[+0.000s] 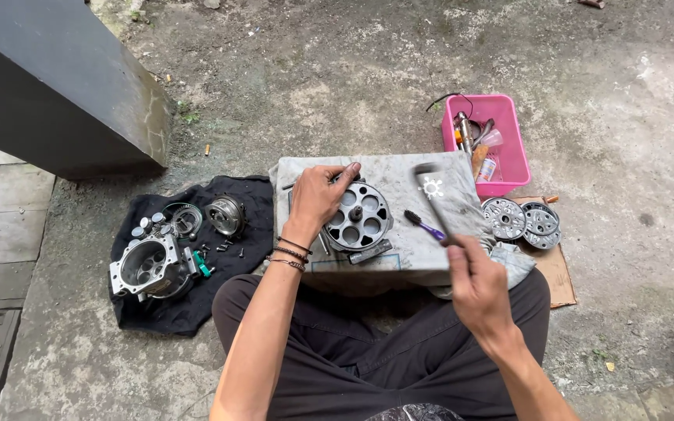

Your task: Disassembling a vehicle air conditioning compressor for repair or inspection

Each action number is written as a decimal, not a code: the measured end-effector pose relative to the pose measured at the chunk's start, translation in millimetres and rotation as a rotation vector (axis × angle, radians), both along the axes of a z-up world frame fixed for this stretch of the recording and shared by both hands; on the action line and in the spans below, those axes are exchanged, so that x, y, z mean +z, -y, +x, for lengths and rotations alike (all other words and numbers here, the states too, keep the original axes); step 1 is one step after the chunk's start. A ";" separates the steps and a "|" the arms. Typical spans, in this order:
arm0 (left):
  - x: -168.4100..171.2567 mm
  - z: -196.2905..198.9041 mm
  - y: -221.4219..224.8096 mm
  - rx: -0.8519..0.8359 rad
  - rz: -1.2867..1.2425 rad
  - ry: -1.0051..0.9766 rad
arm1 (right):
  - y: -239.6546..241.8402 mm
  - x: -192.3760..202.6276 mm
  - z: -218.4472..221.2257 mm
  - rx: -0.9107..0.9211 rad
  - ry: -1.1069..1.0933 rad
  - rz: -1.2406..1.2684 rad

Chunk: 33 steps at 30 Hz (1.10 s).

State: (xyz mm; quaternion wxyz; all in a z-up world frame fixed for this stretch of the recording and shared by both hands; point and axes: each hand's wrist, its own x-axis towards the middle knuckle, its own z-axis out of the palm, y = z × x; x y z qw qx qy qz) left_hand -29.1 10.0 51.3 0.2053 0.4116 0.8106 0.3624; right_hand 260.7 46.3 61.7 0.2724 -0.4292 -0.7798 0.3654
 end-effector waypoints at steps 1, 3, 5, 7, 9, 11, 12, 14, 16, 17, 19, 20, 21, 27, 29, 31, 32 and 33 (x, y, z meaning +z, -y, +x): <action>1.5 0.3 0.6 0.004 -0.001 -0.001 | 0.0 -12.1 1.0 0.004 -0.001 -0.001; 5.7 1.5 0.6 -0.004 0.008 0.007 | 0.2 -35.4 3.7 -0.068 -0.147 0.154; 5.9 1.1 2.1 -0.006 0.001 0.007 | -3.3 -35.4 -3.6 0.039 -0.001 0.171; 6.8 0.6 0.7 -0.013 -0.005 0.010 | -3.5 -21.3 -7.0 0.140 0.149 0.186; 5.9 2.0 5.4 -0.012 0.001 0.019 | 5.4 5.7 -5.3 0.058 0.097 0.133; 9.3 3.0 4.9 -0.019 -0.004 0.034 | 3.7 -6.2 1.1 0.020 0.015 0.108; 12.8 1.9 2.5 -0.032 -0.004 0.044 | 1.4 -11.2 2.9 -0.025 -0.072 0.087; 12.4 1.4 3.5 -0.064 0.036 0.106 | 5.4 -25.1 3.6 -0.020 -0.131 0.005; 6.9 -1.0 2.2 -0.095 0.074 0.176 | 9.5 -38.7 -0.5 -0.013 -0.182 -0.080; 2.2 -2.9 -0.3 -0.082 0.071 0.213 | 11.2 -45.3 -4.7 -0.008 -0.198 -0.142; -11.0 -10.1 -5.5 -0.069 0.070 0.250 | 11.8 -56.2 -16.4 0.000 -0.212 -0.202; -19.5 -15.5 -8.4 -0.034 0.054 0.251 | 10.6 -60.4 -24.2 -0.003 -0.162 -0.241; -27.6 -22.6 -11.0 0.000 0.036 0.249 | 9.7 -65.1 -33.7 -0.005 -0.115 -0.283; -40.5 -39.0 -4.7 0.118 -0.087 0.255 | -8.0 -54.9 -99.3 -0.058 -0.071 -0.277; -30.1 -33.3 -4.2 0.133 -0.092 0.252 | -24.0 -67.5 -106.4 -0.051 -0.068 -0.267; -23.6 -30.0 -3.7 0.149 -0.097 0.253 | -38.6 -77.2 -109.8 -0.043 -0.060 -0.257; -22.3 -29.2 -2.7 0.155 -0.103 0.249 | -44.5 -80.7 -109.2 -0.032 -0.064 -0.266; -21.0 -28.1 -2.0 0.163 -0.110 0.247 | -50.8 -83.9 -108.4 -0.020 -0.067 -0.276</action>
